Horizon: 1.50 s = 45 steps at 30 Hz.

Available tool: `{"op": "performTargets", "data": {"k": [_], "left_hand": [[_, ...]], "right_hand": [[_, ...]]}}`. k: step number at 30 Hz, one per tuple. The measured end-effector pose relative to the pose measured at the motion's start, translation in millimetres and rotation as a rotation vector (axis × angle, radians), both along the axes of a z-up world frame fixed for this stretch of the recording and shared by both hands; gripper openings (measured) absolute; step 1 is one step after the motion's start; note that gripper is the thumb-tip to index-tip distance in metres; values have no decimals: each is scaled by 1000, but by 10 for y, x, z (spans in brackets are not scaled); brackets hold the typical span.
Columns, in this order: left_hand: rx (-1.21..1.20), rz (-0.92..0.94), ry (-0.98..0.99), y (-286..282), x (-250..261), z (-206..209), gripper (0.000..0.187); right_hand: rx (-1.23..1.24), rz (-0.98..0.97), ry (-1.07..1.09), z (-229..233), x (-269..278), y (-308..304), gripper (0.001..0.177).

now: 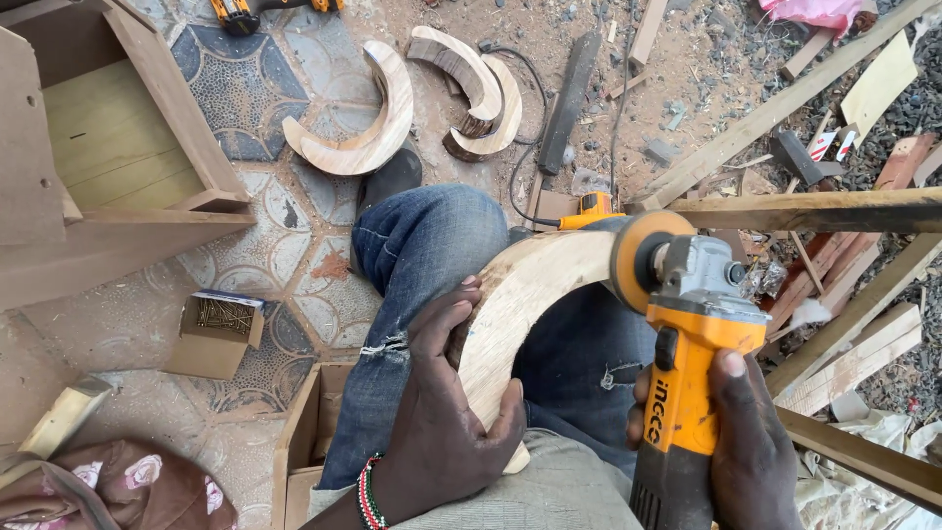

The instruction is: Using a handheld angle grinder to smooth and shape the edges of a curved wooden piece.

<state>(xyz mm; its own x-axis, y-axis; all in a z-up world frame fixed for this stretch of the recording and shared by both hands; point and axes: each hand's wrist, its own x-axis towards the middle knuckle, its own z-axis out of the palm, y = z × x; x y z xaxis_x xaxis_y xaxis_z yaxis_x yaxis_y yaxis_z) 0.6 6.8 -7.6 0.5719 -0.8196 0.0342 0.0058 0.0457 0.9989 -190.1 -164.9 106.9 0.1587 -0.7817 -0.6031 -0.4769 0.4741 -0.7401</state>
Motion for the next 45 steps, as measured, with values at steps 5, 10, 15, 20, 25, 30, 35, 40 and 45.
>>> {"op": "performTargets", "data": {"k": [5, 10, 15, 20, 25, 30, 35, 40, 45], "left_hand": [[-18, 11, 22, -21, -17, 6, 95], [-22, 3, 29, -2, 14, 6, 98], [-2, 14, -51, 11, 36, 6, 98], [-6, 20, -46, -12, 15, 17, 97], [-15, 20, -37, 21, 25, -4, 100], [4, 9, -67, 16, 38, -20, 101], [-10, 13, -35, 7, 2, -27, 100], [4, 24, -40, 38, 22, -23, 98], [20, 18, -87, 33, 37, -13, 99]], "right_hand": [[126, 168, -132, 79, 131, 204, 69], [212, 60, 123, 126, 157, 224, 69], [18, 46, -17, 12, -129, 64, 59], [89, 290, -190, -31, 3, 222, 71], [135, 255, -124, -68, -136, 189, 63], [-10, 67, -3, -17, -194, 111, 58], [123, 268, -129, -56, -89, 261, 72], [110, 315, -82, -121, -220, 186, 64], [-37, 59, -14, -25, -194, 167, 55]]}}
